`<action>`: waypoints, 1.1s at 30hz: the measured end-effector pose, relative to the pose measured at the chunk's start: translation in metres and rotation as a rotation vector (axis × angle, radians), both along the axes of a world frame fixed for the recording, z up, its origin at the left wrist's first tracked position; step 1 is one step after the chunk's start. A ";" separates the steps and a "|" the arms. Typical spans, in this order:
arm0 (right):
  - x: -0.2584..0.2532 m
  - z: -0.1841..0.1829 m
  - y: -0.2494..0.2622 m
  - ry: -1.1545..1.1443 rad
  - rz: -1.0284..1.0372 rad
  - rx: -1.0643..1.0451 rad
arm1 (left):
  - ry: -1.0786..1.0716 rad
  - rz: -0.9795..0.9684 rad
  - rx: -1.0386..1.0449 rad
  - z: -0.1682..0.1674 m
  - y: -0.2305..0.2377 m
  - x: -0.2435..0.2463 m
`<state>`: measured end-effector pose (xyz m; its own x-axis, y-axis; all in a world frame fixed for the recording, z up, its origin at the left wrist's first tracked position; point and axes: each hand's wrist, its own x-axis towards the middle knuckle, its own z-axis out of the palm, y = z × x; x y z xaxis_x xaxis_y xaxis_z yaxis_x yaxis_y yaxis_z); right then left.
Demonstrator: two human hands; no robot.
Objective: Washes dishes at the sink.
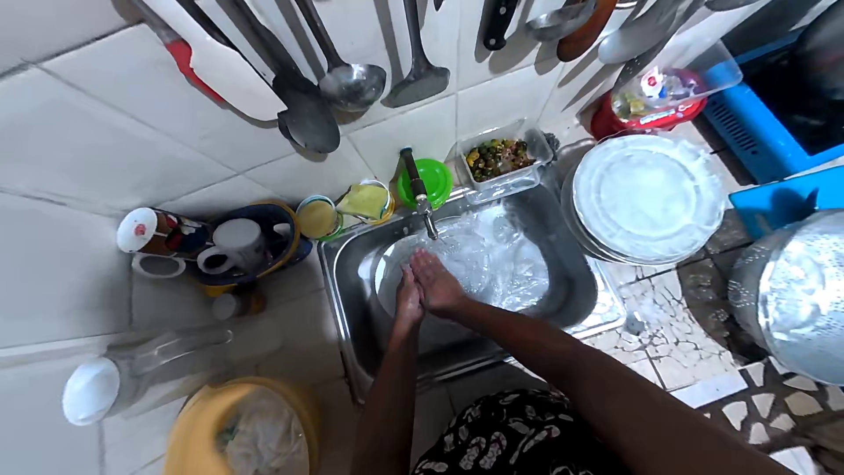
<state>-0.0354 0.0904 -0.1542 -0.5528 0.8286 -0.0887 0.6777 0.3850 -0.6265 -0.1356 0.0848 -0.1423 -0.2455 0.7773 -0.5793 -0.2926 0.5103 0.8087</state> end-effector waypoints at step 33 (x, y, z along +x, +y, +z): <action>0.140 -0.025 0.070 -0.283 0.223 0.244 | -0.136 0.044 -0.004 -0.011 -0.005 -0.018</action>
<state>0.1048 0.1599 -0.1793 -0.7026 0.7072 -0.0785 0.6931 0.6553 -0.3002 -0.1535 0.0796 -0.1533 -0.1980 0.7652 -0.6126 -0.4218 0.4976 0.7580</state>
